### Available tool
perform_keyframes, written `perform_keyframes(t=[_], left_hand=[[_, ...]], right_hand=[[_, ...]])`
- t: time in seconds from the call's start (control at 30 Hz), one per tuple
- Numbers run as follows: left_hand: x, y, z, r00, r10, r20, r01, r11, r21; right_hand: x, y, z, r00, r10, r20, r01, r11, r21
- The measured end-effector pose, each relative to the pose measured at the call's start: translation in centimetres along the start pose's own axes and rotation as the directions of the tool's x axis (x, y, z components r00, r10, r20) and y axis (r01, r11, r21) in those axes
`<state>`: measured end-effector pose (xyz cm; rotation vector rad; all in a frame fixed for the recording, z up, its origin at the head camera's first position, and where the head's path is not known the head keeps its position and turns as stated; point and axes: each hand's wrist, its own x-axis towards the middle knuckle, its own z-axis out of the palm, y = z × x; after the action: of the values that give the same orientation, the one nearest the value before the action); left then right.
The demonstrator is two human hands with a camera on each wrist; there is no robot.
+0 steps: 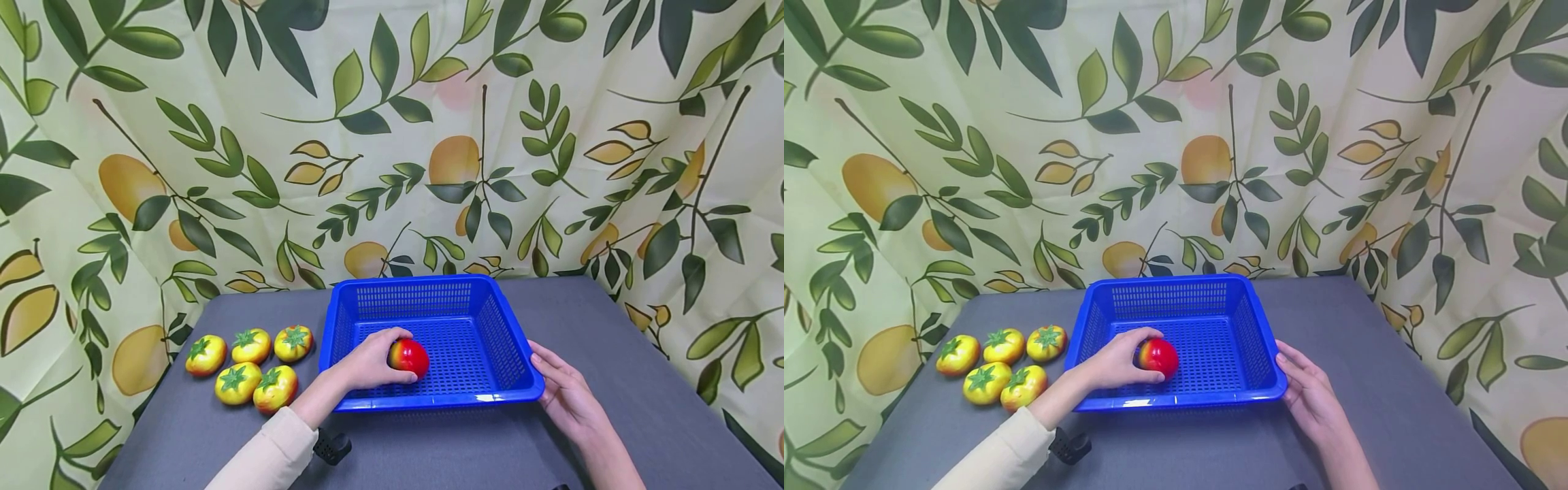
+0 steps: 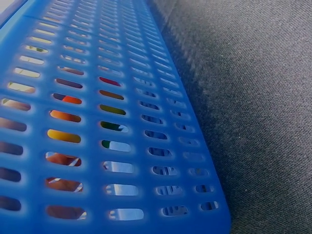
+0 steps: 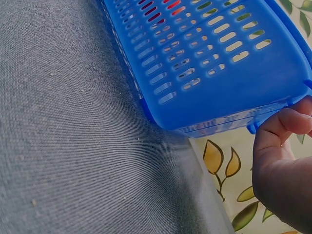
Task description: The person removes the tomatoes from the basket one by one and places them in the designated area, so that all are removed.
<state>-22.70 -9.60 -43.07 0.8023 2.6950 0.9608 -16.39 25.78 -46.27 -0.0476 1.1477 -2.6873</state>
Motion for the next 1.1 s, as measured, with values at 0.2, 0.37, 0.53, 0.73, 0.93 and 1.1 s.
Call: perform_keyframes(t=[0.2,0.37,0.53,0.73,0.93,1.1], left_hand=[[-0.1,0.0,-0.4,0.999,0.015,-0.042,-0.017,0.999,-0.033],[-0.6,0.3,-1.4,0.993,0.053,-0.106,-0.063,0.993,-0.096],[-1.9,1.1,-3.3,0.982,0.062,-0.179,-0.092,0.982,-0.163],[-4.2,1.2,-5.5,0.956,0.035,-0.29,-0.104,0.969,-0.226],[-6.8,0.6,-6.8,0.914,-0.083,-0.398,-0.037,0.958,-0.285],[-9.5,0.2,-7.5,0.853,-0.144,-0.503,-0.015,0.954,-0.298]], right_hand=[[0.1,-0.1,0.0,1.0,0.001,0.014,-0.001,1.0,-0.022],[0.1,0.0,0.1,1.0,0.012,-0.017,-0.013,0.999,-0.046],[0.1,-0.1,0.0,1.0,0.001,-0.013,-0.001,0.999,-0.052],[0.0,0.0,-0.1,1.0,0.006,-0.019,-0.007,0.999,-0.051],[0.0,-0.1,-0.3,1.0,-0.001,-0.002,0.001,0.999,-0.043],[0.1,-0.1,-0.2,1.0,0.002,0.0,-0.002,0.999,-0.037]])
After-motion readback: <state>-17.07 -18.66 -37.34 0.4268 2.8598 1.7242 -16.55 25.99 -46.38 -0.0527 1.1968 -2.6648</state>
